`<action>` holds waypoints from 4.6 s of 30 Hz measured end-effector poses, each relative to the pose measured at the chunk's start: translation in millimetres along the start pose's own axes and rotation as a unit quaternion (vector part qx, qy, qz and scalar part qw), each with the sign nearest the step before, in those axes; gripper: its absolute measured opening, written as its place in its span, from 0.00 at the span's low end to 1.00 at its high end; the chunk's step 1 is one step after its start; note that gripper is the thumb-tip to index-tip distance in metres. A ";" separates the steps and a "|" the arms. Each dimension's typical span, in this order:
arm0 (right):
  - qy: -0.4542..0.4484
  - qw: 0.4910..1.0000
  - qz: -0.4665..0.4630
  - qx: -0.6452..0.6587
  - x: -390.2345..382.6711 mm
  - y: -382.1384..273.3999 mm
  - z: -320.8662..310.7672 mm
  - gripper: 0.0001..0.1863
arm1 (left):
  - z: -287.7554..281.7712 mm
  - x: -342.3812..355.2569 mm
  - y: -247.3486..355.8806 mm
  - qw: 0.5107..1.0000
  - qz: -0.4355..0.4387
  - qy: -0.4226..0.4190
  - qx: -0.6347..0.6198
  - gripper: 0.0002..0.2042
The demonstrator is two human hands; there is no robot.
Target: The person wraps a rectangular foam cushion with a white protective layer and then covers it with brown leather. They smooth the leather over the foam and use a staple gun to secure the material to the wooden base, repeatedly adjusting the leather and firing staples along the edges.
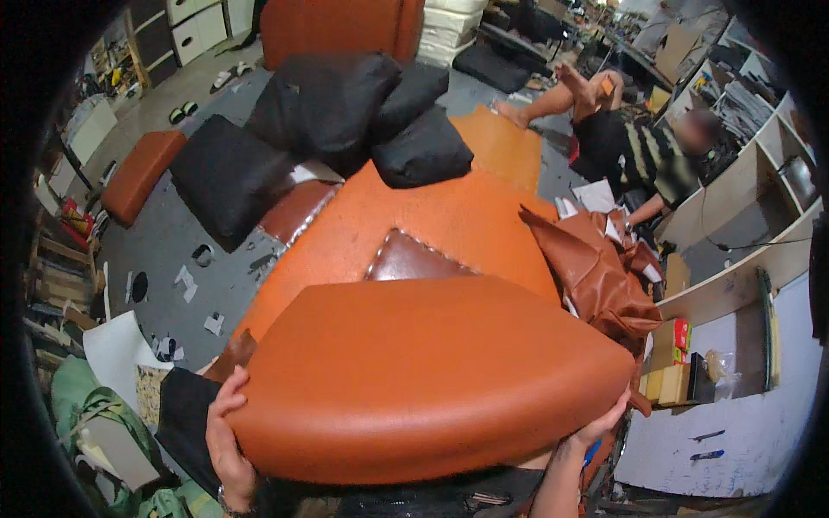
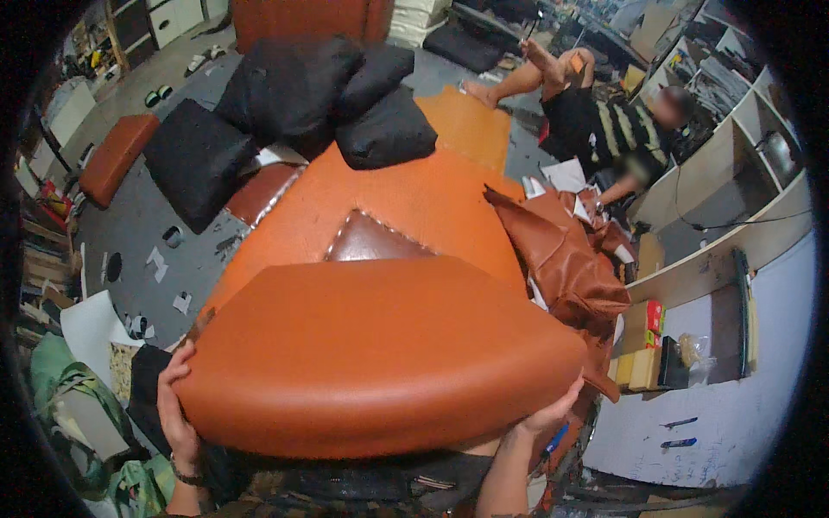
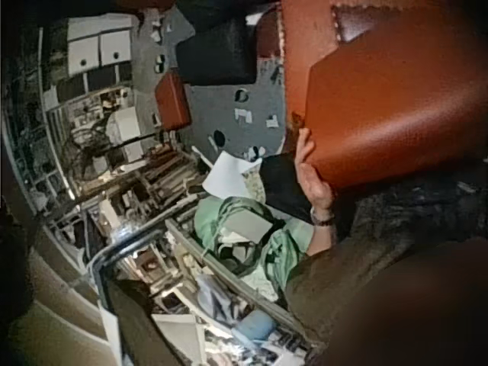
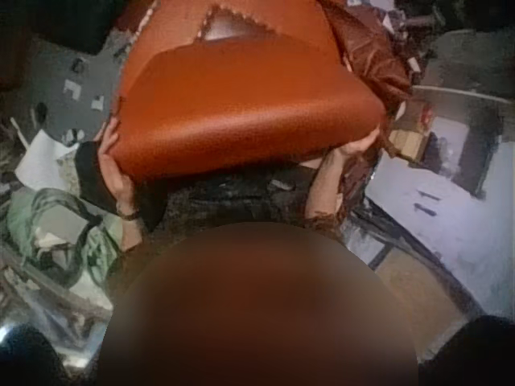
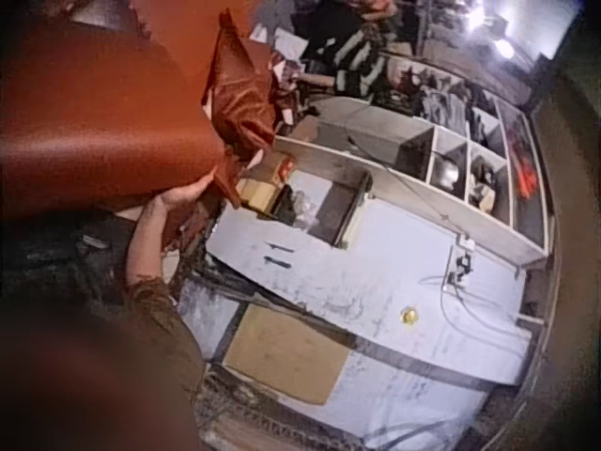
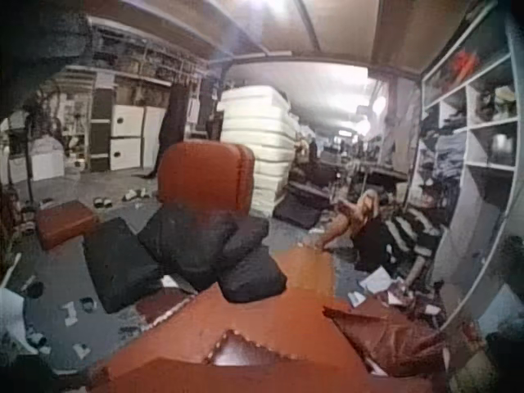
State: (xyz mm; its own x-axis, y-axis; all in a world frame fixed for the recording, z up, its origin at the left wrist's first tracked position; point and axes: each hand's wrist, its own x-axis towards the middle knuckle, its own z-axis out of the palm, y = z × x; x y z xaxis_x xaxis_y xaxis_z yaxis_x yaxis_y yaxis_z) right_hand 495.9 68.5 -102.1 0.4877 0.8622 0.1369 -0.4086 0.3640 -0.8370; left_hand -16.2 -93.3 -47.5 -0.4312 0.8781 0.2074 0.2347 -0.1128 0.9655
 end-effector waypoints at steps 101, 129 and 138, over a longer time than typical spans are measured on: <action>-0.262 0.958 0.022 -0.112 -39.3 41.3 210.9 0.31 | 214.5 197.0 132.1 0.764 0.267 -0.234 0.539 0.58; -0.047 0.460 0.528 -0.713 -269.9 118.4 -268.9 0.78 | 222.0 231.2 116.9 0.785 0.213 -0.192 0.549 0.53; -0.159 0.596 0.413 -0.671 -205.0 82.6 -253.5 0.53 | 224.5 218.2 108.7 0.801 0.222 -0.169 0.530 0.48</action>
State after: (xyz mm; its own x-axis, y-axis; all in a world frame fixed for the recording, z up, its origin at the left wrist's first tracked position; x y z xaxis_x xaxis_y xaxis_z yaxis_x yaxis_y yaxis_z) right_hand 557.9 -167.5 -333.6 0.2900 0.6534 -0.6993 0.6800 -0.6549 -0.3299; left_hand 110.8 190.4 67.4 0.1179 0.9570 0.2650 0.9843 -0.1478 0.0960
